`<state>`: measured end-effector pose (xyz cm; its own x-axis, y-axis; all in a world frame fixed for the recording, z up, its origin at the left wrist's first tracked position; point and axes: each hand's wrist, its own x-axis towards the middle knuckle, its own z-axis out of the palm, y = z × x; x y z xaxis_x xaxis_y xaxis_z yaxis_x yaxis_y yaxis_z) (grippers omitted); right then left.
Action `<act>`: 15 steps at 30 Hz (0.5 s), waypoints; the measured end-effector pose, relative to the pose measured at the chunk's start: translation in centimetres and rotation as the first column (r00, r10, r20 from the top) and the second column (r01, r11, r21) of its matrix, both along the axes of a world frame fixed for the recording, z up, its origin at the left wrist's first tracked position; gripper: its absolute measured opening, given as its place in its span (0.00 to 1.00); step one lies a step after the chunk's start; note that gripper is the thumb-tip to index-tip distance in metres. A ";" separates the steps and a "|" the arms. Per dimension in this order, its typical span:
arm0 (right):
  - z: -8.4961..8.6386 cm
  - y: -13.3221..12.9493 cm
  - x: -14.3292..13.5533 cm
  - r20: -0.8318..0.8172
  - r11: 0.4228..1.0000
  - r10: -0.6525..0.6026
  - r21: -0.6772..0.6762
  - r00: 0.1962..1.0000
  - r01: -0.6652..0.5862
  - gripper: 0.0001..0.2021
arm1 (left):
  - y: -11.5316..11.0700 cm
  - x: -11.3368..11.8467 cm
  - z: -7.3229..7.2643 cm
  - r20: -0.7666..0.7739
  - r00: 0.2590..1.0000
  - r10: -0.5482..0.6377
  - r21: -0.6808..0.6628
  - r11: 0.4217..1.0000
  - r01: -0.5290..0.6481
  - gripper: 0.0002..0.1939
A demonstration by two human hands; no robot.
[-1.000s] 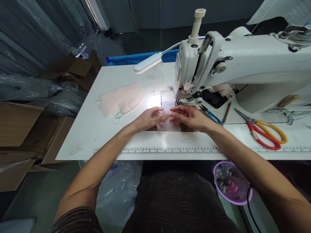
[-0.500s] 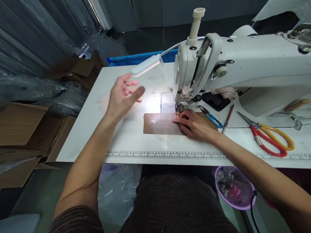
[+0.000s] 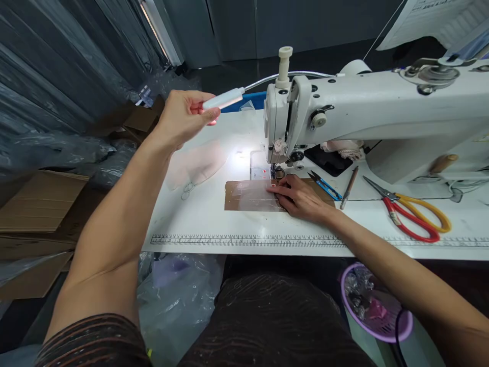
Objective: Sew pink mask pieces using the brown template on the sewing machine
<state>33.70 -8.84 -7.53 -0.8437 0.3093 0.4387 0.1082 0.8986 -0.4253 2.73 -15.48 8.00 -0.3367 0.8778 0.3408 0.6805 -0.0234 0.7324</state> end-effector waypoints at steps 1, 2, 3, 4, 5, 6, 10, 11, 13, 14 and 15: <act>0.0 0.0 0.1 -0.019 0.999 -0.008 -0.048 1.000 0.007 0.19 | -0.1 0.1 -0.1 0.019 1.000 -0.023 -0.014 1.000 0.023 0.23; 0.1 0.1 0.1 -0.039 0.995 -0.020 -0.101 0.999 0.016 0.19 | -0.3 0.1 -0.2 0.025 0.999 -0.039 -0.032 0.999 0.039 0.24; 0.1 0.2 0.1 -0.056 0.988 -0.039 -0.152 0.998 0.030 0.18 | -0.5 0.1 -0.4 0.010 0.999 -0.039 -0.048 0.998 0.040 0.27; 0.1 0.3 0.1 -0.070 0.979 -0.064 -0.196 0.995 0.050 0.18 | -0.8 0.1 -0.6 -0.025 0.999 -0.028 -0.062 0.998 0.026 0.30; 0.2 0.4 0.1 -0.083 0.970 -0.095 -0.232 0.992 0.074 0.17 | -1.2 0.0 -0.8 -0.076 0.997 -0.004 -0.063 0.998 -0.001 0.34; 0.2 0.6 0.0 -0.096 0.961 -0.128 -0.260 0.987 0.099 0.16 | -1.6 0.1 -1.0 -0.134 0.991 0.026 -0.053 0.998 -0.033 0.36; 0.8 0.9 0.3 -0.115 0.937 -0.196 -0.313 0.974 0.152 0.14 | -5.0 1.8 -2.4 -0.331 0.939 0.096 0.056 0.995 -0.082 0.30; 1.0 0.9 0.7 -0.105 0.940 -0.190 -0.308 0.976 0.150 0.14 | -6.6 2.9 -3.0 -0.369 0.925 0.089 0.080 0.995 -0.064 0.24; 1.3 0.6 1.8 -0.071 0.958 -0.143 -0.262 0.987 0.120 0.15 | -10.7 5.6 -4.9 -0.431 0.903 -0.006 0.111 0.992 0.060 0.13; 1.3 0.3 2.4 -0.049 0.970 -0.109 -0.225 0.993 0.095 0.15 | -13.1 7.2 -6.3 -0.419 0.900 -0.123 0.085 0.981 0.173 0.09; 1.2 -0.1 3.1 -0.028 0.981 -0.075 -0.181 0.997 0.069 0.16 | -15.6 8.8 -8.0 -0.360 0.888 -0.286 -0.012 0.953 0.302 0.06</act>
